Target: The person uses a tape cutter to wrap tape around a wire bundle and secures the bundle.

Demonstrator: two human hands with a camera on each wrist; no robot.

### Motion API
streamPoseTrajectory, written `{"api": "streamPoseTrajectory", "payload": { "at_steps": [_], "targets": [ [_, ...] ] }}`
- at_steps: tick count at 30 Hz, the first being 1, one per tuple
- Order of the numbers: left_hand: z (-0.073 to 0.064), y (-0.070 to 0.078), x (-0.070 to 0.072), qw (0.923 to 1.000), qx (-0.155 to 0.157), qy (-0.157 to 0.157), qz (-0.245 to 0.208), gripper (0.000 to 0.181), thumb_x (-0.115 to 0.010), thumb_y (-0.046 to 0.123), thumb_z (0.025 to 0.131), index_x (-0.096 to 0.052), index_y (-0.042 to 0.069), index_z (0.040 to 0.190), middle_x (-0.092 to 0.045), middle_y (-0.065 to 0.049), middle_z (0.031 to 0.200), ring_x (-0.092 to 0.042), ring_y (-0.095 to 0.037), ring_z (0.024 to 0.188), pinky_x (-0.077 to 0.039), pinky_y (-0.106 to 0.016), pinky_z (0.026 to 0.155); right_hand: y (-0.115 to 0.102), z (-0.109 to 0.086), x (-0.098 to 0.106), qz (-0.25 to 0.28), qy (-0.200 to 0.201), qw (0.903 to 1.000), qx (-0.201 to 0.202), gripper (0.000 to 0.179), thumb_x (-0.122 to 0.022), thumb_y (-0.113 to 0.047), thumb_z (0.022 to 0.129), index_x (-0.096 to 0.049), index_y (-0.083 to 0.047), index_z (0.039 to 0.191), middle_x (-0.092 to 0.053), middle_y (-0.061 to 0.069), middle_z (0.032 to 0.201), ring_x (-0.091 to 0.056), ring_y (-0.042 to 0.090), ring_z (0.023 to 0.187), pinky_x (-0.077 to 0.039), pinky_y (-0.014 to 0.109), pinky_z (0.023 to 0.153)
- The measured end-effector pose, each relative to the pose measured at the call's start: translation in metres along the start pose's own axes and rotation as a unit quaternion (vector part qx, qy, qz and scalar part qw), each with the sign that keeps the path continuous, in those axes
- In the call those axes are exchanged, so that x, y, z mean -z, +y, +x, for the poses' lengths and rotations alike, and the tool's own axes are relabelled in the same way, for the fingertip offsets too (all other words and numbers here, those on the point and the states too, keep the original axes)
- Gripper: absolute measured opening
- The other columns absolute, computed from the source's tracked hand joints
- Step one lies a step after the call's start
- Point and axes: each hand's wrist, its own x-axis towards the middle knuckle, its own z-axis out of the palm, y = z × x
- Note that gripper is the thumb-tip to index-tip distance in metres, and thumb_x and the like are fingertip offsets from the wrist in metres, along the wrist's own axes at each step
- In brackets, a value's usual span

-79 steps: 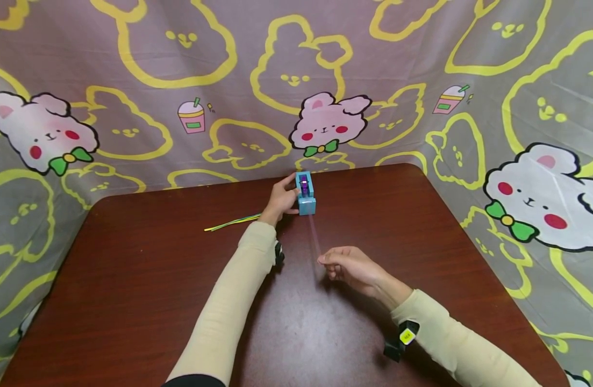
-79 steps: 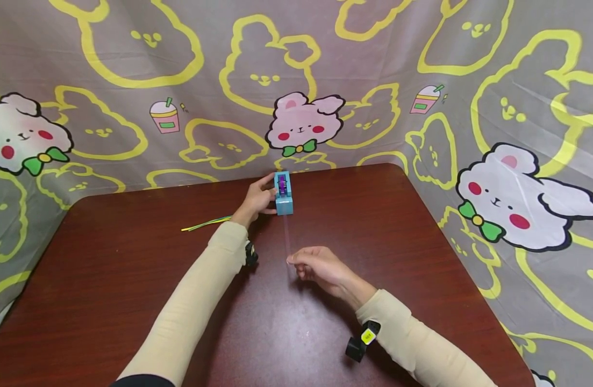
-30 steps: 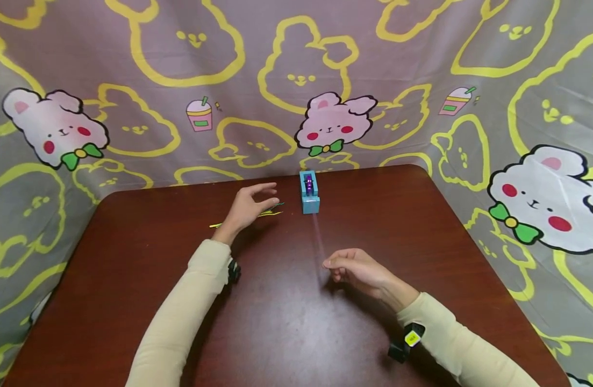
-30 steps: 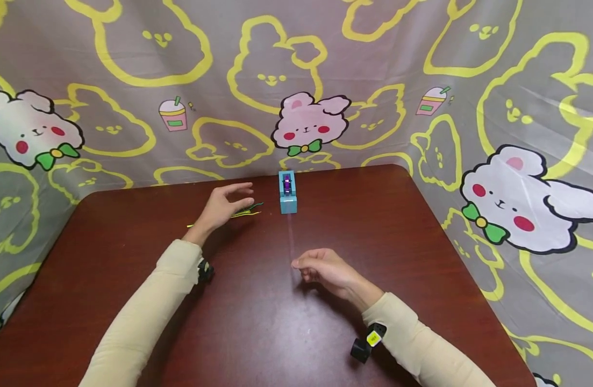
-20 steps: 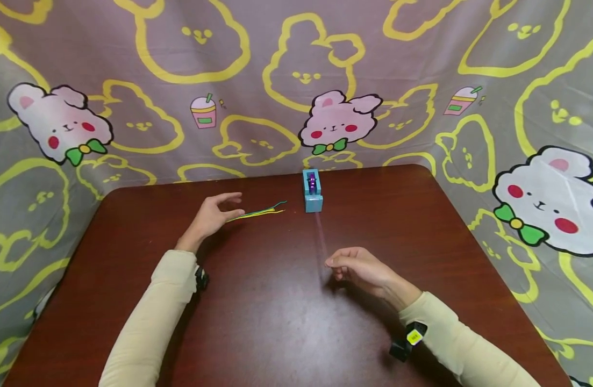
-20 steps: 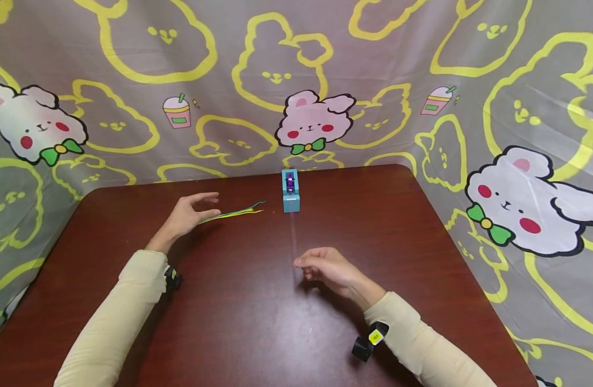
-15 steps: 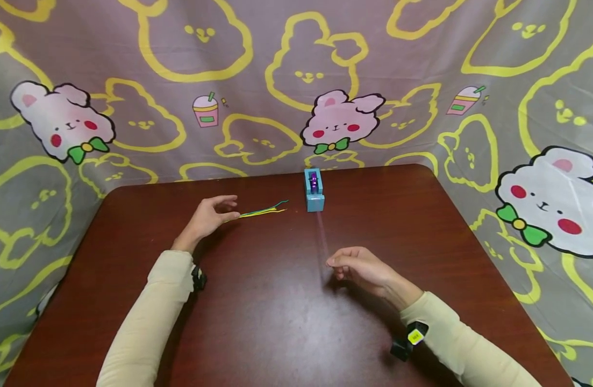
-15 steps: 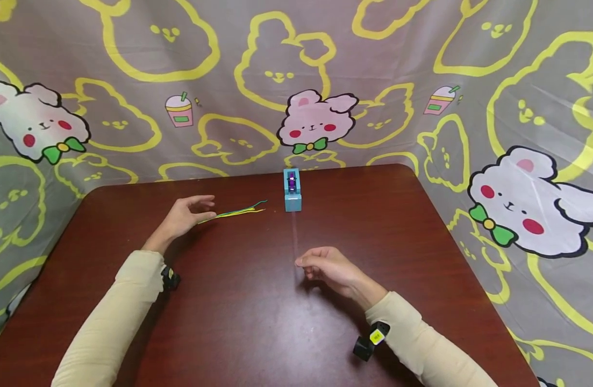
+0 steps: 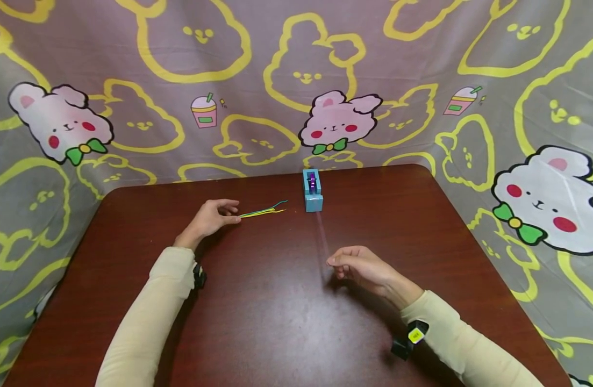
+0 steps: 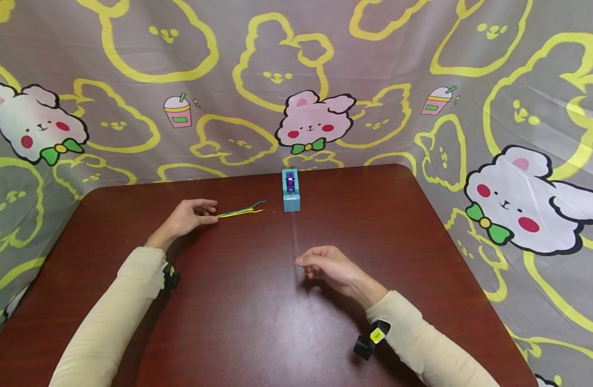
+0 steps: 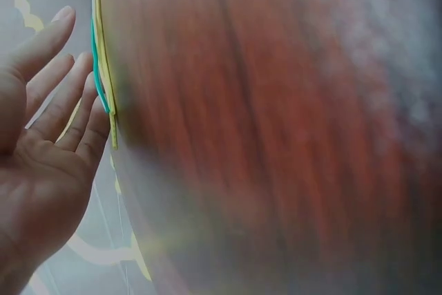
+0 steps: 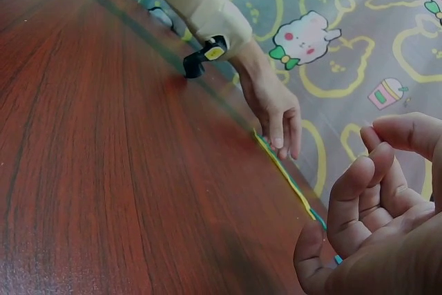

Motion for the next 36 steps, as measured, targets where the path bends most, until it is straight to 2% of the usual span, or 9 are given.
{"api": "streamPoseTrajectory", "payload": {
  "at_steps": [6, 12, 18, 24, 29, 36],
  "targets": [
    [0.003, -0.002, -0.003, 0.9996, 0.006, -0.006, 0.025, 0.049, -0.078, 0.011, 0.089, -0.062, -0.001, 0.134, -0.066, -0.016, 0.112, -0.059, -0.029, 0.1, -0.048, -0.041, 0.083, 0.0, 0.0, 0.0, -0.002, 0.0, 1.0, 0.002, 0.019, -0.062, -0.008, 0.097, -0.076, -0.014, 0.087, -0.06, -0.002, 0.074, -0.054, 0.011, 0.069, -0.046, 0.029, 0.074],
    [0.009, -0.003, -0.007, 0.9982, 0.009, -0.008, 0.058, 0.036, -0.08, 0.009, 0.087, -0.07, -0.002, 0.119, -0.063, -0.013, 0.098, -0.057, -0.027, 0.091, -0.047, -0.037, 0.078, 0.001, 0.001, 0.0, 0.001, -0.004, 1.0, 0.002, 0.018, -0.061, -0.008, 0.097, -0.076, -0.014, 0.087, -0.06, -0.002, 0.073, -0.054, 0.012, 0.069, -0.047, 0.029, 0.075],
    [0.01, -0.001, -0.007, 0.9974, 0.018, -0.012, 0.068, 0.02, -0.077, 0.011, 0.09, -0.071, -0.001, 0.105, -0.062, -0.01, 0.091, -0.055, -0.025, 0.085, -0.046, -0.037, 0.073, 0.002, 0.001, 0.001, -0.002, -0.007, 1.0, 0.002, 0.017, -0.062, -0.009, 0.097, -0.076, -0.013, 0.087, -0.06, -0.002, 0.072, -0.054, 0.012, 0.069, -0.046, 0.031, 0.076],
    [0.014, 0.0, -0.008, 0.9945, 0.008, -0.016, 0.103, 0.011, -0.074, 0.011, 0.093, -0.073, 0.001, 0.093, -0.063, -0.007, 0.083, -0.054, -0.022, 0.078, -0.044, -0.034, 0.07, 0.0, 0.001, 0.002, -0.002, -0.004, 1.0, 0.002, 0.015, -0.063, -0.009, 0.096, -0.075, -0.013, 0.088, -0.06, -0.002, 0.072, -0.054, 0.012, 0.069, -0.047, 0.031, 0.075],
    [0.016, 0.003, -0.009, 0.9881, -0.008, -0.04, 0.148, 0.013, -0.067, 0.011, 0.098, -0.071, 0.0, 0.092, -0.064, -0.009, 0.087, -0.056, -0.023, 0.08, -0.046, -0.038, 0.074, 0.0, 0.0, 0.002, -0.003, -0.004, 1.0, 0.001, 0.015, -0.063, -0.01, 0.096, -0.075, -0.012, 0.088, -0.06, -0.001, 0.073, -0.054, 0.012, 0.07, -0.047, 0.03, 0.075],
    [0.015, 0.007, -0.009, 0.9706, -0.044, -0.063, 0.228, 0.015, -0.061, 0.012, 0.101, -0.069, -0.001, 0.096, -0.061, -0.013, 0.097, -0.058, -0.029, 0.092, -0.047, -0.046, 0.086, 0.0, 0.0, 0.002, -0.004, -0.005, 1.0, 0.0, 0.015, -0.064, -0.01, 0.096, -0.075, -0.013, 0.087, -0.06, -0.002, 0.073, -0.054, 0.012, 0.07, -0.047, 0.03, 0.075]
  ]
}}
